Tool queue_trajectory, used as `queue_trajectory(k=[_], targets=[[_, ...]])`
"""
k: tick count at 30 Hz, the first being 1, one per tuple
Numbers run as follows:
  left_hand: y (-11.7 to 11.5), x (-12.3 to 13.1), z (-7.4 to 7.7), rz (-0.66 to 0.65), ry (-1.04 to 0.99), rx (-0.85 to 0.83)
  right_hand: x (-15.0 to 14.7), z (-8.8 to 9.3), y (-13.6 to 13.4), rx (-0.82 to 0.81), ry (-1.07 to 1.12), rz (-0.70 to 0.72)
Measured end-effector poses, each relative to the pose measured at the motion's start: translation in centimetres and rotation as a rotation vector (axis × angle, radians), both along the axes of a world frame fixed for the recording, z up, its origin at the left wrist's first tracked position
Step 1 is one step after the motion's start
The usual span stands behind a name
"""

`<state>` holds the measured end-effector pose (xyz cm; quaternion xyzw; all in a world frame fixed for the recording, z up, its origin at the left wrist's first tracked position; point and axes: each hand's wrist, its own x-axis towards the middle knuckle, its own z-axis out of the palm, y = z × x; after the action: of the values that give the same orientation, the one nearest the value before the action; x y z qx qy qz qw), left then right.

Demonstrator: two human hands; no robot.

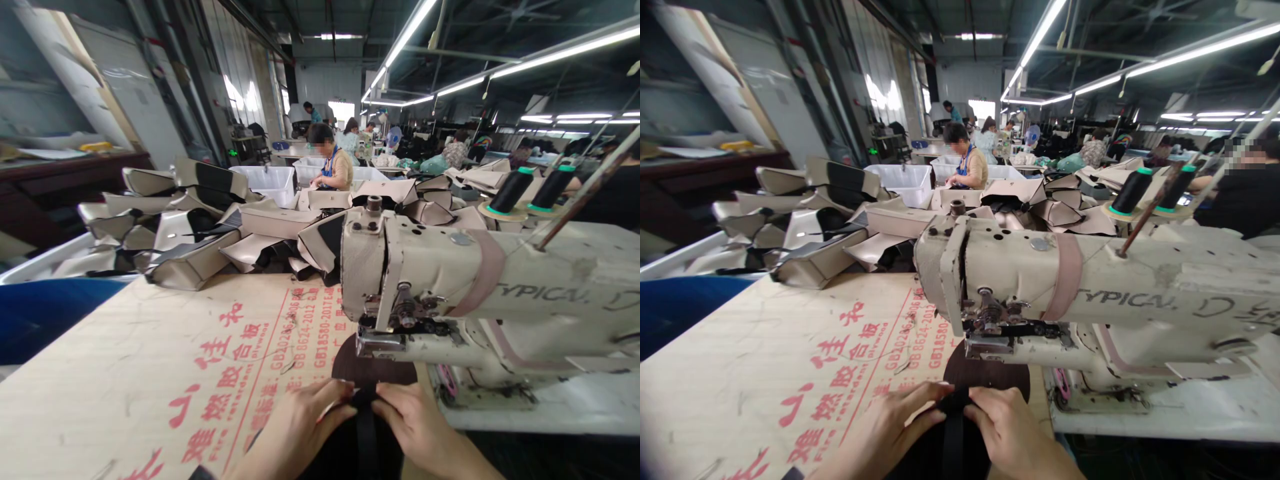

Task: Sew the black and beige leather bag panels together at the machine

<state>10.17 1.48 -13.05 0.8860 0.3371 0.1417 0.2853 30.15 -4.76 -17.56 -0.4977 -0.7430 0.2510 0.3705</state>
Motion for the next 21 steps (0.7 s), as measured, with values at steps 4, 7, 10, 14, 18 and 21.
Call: queue_trajectory(k=[4,7,10,14,18,21], targets=[[-0.5,1.5,0.7,0.089,-0.002,0.094,-0.2,0.6,0.3,0.006,0.088,0.026],[-0.5,2.3,0.6,0.174,-0.044,-0.001,-0.4,0.7,0.4,0.026,0.051,0.01],[0.0,2.5,0.0,0.21,-0.043,-0.126,-0.4,0.4,0.2,0.011,0.009,-0.014],[0.5,2.4,-0.2,0.211,-0.056,-0.225,-0.4,0.2,-0.1,-0.049,0.127,-0.06],[0.4,2.4,-0.4,0.22,-0.09,-0.23,-0.5,0.4,-0.3,0.083,-0.02,-0.071],[0.2,2.2,-0.8,0.237,-0.111,-0.216,-0.5,0.7,-0.3,0.109,-0.221,-0.063]])
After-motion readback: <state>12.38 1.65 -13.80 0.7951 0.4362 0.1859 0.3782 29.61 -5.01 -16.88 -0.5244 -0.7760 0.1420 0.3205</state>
